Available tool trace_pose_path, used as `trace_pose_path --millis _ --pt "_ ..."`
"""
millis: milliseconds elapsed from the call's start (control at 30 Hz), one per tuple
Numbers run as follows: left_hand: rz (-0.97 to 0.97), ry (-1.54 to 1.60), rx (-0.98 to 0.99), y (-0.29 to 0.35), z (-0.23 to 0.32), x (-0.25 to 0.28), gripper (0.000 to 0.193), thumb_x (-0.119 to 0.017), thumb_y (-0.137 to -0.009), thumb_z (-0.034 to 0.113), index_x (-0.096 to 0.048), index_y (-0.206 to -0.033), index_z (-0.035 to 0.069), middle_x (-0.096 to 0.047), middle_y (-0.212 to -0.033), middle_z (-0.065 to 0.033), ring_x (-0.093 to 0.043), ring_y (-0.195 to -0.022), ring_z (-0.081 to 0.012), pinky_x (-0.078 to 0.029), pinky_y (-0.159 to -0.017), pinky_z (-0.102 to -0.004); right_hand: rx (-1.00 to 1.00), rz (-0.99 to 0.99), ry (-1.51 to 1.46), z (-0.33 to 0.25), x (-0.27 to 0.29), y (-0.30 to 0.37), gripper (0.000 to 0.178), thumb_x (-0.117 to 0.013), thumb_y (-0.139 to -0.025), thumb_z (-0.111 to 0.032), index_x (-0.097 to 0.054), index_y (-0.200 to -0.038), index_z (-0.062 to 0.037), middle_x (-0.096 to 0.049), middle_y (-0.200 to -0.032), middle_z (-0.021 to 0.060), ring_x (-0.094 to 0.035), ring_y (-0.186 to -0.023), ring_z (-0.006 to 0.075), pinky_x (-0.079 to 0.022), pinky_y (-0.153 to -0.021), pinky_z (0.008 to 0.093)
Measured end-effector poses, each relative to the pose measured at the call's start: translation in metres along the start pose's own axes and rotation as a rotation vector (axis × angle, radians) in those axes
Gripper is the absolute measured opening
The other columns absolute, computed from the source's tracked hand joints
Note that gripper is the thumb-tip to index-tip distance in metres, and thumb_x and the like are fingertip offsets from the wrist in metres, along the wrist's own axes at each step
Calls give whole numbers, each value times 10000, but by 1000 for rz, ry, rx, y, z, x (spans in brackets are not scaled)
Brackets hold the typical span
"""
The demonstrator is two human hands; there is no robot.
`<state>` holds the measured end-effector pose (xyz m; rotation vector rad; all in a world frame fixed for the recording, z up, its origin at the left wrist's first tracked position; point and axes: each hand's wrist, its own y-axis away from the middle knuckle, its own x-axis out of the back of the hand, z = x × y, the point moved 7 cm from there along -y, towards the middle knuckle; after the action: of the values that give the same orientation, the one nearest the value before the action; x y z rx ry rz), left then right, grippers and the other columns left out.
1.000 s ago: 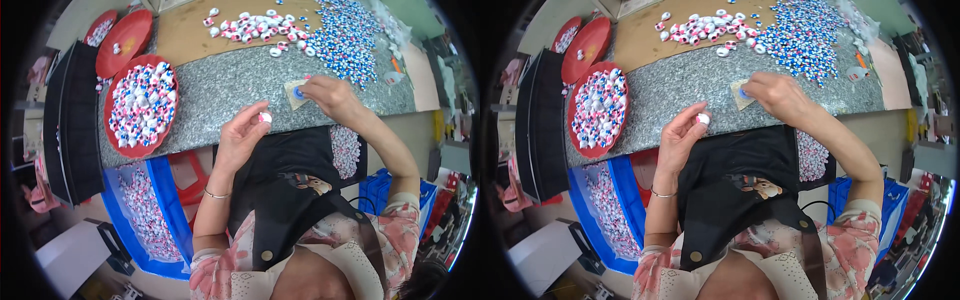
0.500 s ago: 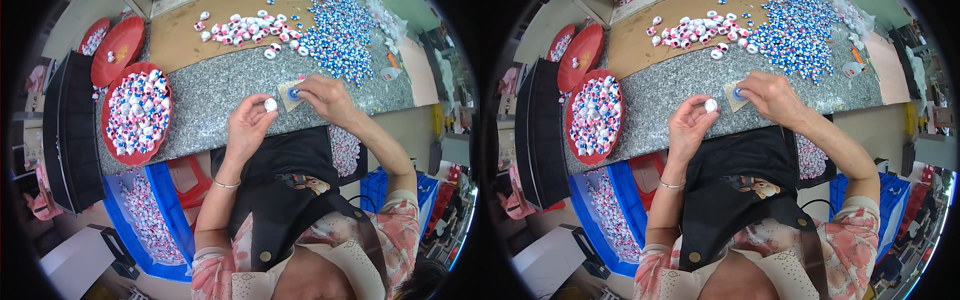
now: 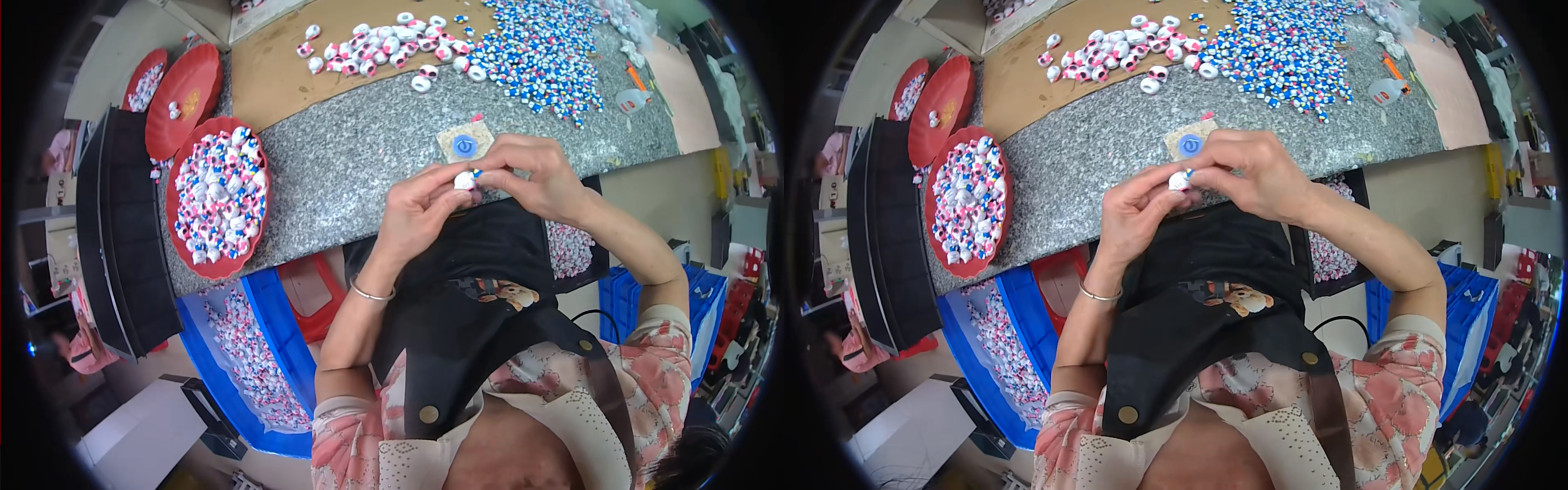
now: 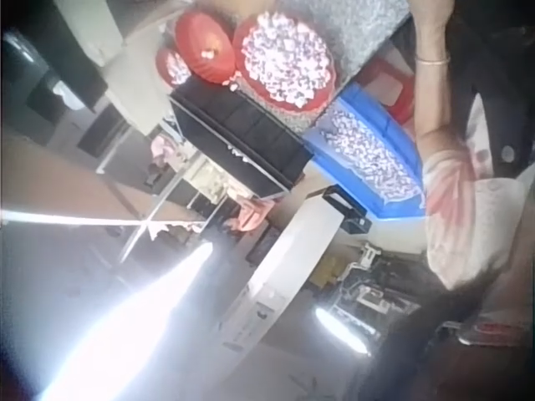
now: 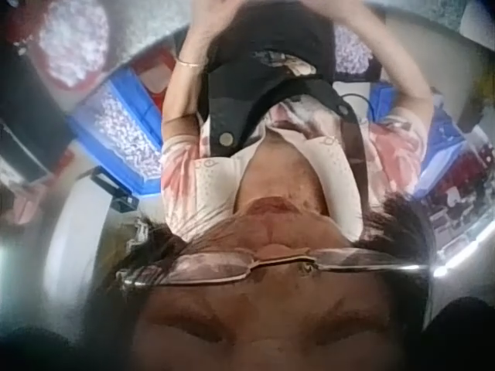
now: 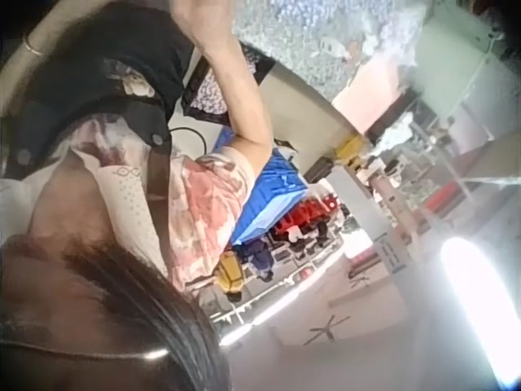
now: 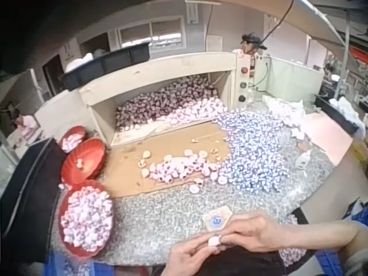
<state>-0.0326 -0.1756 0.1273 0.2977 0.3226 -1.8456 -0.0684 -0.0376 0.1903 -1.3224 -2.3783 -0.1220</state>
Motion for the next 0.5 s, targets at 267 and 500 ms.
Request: trace_pose_path --millis 267,500 --pt "8 72 123 15 9 18 278 -517 -987 104 -626 -1188 -55 -690 -906 -119 -681 -758 -156 -555 -664 -236 170 -118 166 -22 -34 -14 153 -710 -788 14 -699 -941 21 -659 -806 104 -638 -685 186 -502 -599 302" --pt "365 -603 -184 78 124 106 240 -537 -950 9 -613 -1166 -62 -666 -976 -108 -672 -818 -137 -554 -723 -246 216 -400 -59 -65 -103 -89 214 -665 -851 -71 -677 -1057 -14 -653 -1021 104 -622 -962 237 -489 -841 346"
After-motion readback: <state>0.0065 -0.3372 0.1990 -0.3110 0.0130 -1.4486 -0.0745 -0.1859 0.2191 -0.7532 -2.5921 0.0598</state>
